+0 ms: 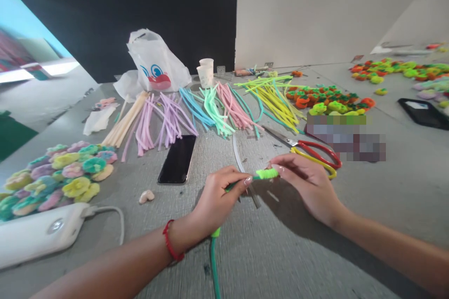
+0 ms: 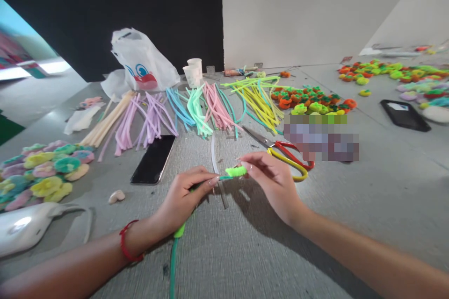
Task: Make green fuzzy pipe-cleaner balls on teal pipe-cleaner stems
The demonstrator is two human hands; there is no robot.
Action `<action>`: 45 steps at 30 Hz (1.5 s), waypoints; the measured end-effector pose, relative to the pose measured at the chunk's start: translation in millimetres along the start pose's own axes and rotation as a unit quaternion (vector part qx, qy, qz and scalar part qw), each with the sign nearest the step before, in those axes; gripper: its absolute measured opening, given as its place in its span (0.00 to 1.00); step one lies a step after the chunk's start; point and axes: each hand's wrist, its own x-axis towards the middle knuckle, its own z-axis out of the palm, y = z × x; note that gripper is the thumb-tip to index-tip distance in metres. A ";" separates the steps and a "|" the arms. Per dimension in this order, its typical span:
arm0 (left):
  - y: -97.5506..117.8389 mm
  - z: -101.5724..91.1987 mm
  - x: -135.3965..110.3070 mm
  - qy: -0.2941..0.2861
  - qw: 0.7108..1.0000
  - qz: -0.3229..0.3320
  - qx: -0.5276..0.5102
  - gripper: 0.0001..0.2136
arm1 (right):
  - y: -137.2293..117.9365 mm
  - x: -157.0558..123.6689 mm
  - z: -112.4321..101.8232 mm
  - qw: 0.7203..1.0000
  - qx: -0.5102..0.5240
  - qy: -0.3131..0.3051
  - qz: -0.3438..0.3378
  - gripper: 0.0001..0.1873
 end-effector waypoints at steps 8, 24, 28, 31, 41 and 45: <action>1.8 1.2 0.7 0.029 1.000 -0.002 0.011 0.11 | 4.9 3.2 -4.7 0.997 0.057 0.031 0.028 0.07; 4.2 3.2 -0.5 0.004 0.994 -0.090 -0.060 0.11 | 4.5 5.0 -6.2 0.997 0.038 0.067 0.009 0.08; 6.4 1.9 0.6 0.010 0.994 -0.097 -0.054 0.08 | 0.9 3.6 -4.7 0.998 0.055 0.029 0.015 0.08; 7.9 1.3 0.5 0.002 0.993 -0.092 -0.071 0.08 | -2.2 3.4 -3.2 0.999 0.029 0.006 0.018 0.09; 8.5 4.7 -1.7 -0.019 0.988 -0.091 -0.127 0.06 | -1.8 2.0 2.3 0.992 0.033 -0.100 0.067 0.10; 9.3 3.8 -1.9 -0.033 0.982 -0.097 -0.160 0.10 | -2.8 0.9 2.9 0.996 0.004 -0.080 0.041 0.09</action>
